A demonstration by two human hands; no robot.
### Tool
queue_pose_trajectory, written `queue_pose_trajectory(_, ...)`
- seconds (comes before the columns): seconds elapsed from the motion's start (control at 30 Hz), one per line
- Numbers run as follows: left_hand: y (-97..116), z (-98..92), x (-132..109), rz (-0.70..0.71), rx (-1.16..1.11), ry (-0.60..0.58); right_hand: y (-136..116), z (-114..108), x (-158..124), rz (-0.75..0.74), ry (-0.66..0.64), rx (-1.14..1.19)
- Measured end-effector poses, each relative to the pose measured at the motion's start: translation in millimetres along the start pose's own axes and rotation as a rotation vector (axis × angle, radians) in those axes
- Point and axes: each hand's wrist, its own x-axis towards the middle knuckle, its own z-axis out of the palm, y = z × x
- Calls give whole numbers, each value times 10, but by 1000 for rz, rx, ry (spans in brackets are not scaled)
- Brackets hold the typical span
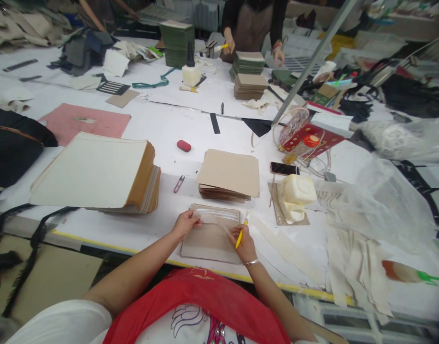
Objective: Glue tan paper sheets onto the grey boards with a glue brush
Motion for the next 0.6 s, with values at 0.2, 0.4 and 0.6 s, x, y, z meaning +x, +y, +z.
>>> queue_pose_trajectory(0.2, 3, -26, 38, -31, -41, 30, 12, 14, 24, 78, 82, -222)
queue_pose_trajectory(0.4, -49, -101, 138, 87, 335, 130, -7, -6, 260, 109, 232, -179)
queue_pose_trajectory(0.6, -76, -132, 277, 229, 588, 202, 37, 58, 555, 166, 322, -176)
